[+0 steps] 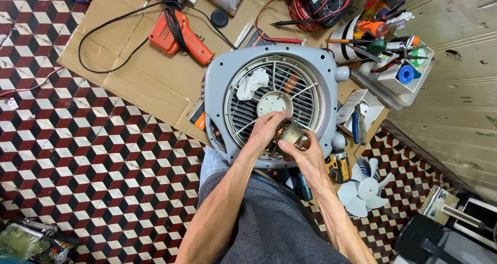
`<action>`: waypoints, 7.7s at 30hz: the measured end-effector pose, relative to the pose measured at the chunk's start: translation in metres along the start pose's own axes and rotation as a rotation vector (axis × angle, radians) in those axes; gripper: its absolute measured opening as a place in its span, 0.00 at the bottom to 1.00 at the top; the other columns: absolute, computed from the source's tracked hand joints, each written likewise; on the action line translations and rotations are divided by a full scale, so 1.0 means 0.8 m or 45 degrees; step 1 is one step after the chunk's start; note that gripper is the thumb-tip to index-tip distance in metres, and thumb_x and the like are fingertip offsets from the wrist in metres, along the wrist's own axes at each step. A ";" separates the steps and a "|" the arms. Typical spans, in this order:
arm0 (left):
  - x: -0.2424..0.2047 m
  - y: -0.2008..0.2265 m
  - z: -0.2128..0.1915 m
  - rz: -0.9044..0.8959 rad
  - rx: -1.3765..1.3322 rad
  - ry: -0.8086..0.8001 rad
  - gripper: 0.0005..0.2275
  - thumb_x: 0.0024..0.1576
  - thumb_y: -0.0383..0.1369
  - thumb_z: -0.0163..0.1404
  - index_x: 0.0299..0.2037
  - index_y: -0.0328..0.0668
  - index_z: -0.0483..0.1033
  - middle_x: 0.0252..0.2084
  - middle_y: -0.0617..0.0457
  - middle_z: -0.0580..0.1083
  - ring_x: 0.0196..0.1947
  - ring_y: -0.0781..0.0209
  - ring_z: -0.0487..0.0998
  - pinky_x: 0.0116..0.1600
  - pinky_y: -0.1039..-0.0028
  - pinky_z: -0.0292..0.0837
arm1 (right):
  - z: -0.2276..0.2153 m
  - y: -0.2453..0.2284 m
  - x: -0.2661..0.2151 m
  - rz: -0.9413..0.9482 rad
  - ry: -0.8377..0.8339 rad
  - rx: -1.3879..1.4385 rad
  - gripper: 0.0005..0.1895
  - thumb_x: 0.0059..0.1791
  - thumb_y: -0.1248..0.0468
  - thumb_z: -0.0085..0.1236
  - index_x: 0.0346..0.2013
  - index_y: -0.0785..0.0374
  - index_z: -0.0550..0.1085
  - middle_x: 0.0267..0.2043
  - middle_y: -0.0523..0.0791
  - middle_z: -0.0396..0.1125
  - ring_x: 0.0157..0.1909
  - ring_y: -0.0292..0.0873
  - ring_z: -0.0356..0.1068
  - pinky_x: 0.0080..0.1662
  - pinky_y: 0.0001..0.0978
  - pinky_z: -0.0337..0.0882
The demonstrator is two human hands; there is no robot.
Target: The recorder is disassembling an electric fan motor and cleaning the internal components with a white cloth.
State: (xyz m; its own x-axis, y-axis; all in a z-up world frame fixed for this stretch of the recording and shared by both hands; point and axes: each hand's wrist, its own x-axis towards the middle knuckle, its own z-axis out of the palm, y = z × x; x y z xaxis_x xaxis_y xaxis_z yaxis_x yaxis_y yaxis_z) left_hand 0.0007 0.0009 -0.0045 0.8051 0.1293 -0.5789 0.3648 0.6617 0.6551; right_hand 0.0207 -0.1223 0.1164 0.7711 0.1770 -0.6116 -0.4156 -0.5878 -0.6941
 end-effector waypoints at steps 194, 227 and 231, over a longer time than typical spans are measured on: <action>0.000 0.016 0.000 -0.083 -0.289 -0.005 0.21 0.61 0.48 0.48 0.53 0.40 0.77 0.50 0.51 0.76 0.50 0.63 0.75 0.57 0.72 0.70 | -0.008 0.039 0.005 0.100 0.049 0.583 0.32 0.48 0.49 0.55 0.60 0.62 0.60 0.50 0.48 0.70 0.52 0.43 0.73 0.51 0.39 0.74; -0.005 0.024 -0.001 -0.068 -0.237 -0.102 0.16 0.65 0.45 0.44 0.55 0.46 0.73 0.51 0.53 0.73 0.50 0.64 0.74 0.54 0.71 0.72 | 0.002 0.069 0.022 0.089 -0.064 0.595 0.20 0.59 0.51 0.43 0.30 0.61 0.70 0.22 0.40 0.62 0.25 0.34 0.58 0.30 0.26 0.59; -0.006 0.034 0.005 -0.217 -0.212 -0.032 0.17 0.62 0.47 0.41 0.54 0.50 0.72 0.48 0.54 0.73 0.47 0.63 0.76 0.49 0.67 0.76 | -0.001 0.060 0.023 0.102 -0.073 0.475 0.21 0.58 0.50 0.43 0.30 0.61 0.71 0.21 0.40 0.63 0.24 0.33 0.58 0.29 0.26 0.61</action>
State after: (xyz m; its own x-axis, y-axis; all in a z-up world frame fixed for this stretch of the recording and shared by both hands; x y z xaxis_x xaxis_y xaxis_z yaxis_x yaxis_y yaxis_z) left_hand 0.0088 0.0151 0.0184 0.7506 -0.0117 -0.6607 0.4161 0.7851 0.4588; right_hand 0.0155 -0.1479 0.0717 0.7056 0.1921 -0.6821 -0.6281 -0.2760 -0.7275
